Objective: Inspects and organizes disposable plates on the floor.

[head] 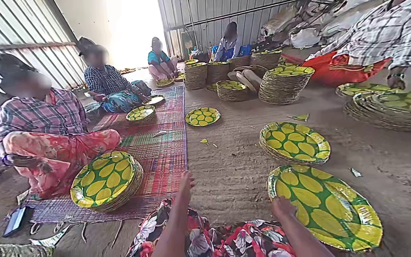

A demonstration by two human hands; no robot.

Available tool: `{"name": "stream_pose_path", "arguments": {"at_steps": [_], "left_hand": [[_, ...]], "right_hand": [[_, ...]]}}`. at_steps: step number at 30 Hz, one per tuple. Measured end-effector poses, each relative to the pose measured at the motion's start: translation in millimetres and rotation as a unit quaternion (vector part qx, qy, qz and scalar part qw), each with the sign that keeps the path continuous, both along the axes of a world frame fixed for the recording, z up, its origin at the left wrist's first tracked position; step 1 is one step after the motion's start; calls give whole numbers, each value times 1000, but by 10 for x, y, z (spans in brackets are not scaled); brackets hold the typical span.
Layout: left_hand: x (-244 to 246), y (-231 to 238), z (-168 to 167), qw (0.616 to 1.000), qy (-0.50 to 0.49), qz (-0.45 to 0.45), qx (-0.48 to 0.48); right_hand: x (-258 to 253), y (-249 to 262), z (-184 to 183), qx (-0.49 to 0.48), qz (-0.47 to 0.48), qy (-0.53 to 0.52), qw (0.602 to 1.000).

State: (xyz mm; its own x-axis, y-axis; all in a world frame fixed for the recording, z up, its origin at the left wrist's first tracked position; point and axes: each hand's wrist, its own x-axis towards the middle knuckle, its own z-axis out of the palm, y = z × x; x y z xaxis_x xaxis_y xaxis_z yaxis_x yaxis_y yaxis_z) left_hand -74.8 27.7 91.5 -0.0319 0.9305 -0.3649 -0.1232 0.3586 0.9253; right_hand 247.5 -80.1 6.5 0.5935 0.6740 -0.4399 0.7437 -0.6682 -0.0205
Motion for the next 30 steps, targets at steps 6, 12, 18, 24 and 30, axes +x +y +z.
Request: {"name": "stream_pose_path", "arguments": {"at_steps": [6, 12, 18, 24, 30], "left_hand": [[483, -492, -198, 965, 101, -240, -17], [473, -416, -519, 907, 276, -316, 33], [582, -428, -632, 772, 487, -156, 377], [620, -422, -939, 689, 535, -449, 192], [628, -384, -981, 657, 540, -501, 160]], "right_hand": [[-39, -27, 64, 25, -20, -5, 999], [-82, -168, 269, 190, 22, -40, 981], [-344, -204, 140, 317, 346, -20, 883], [-304, -81, 49, 85, 471, 65, 876], [-312, -119, 40, 101, 511, 98, 848]]}}
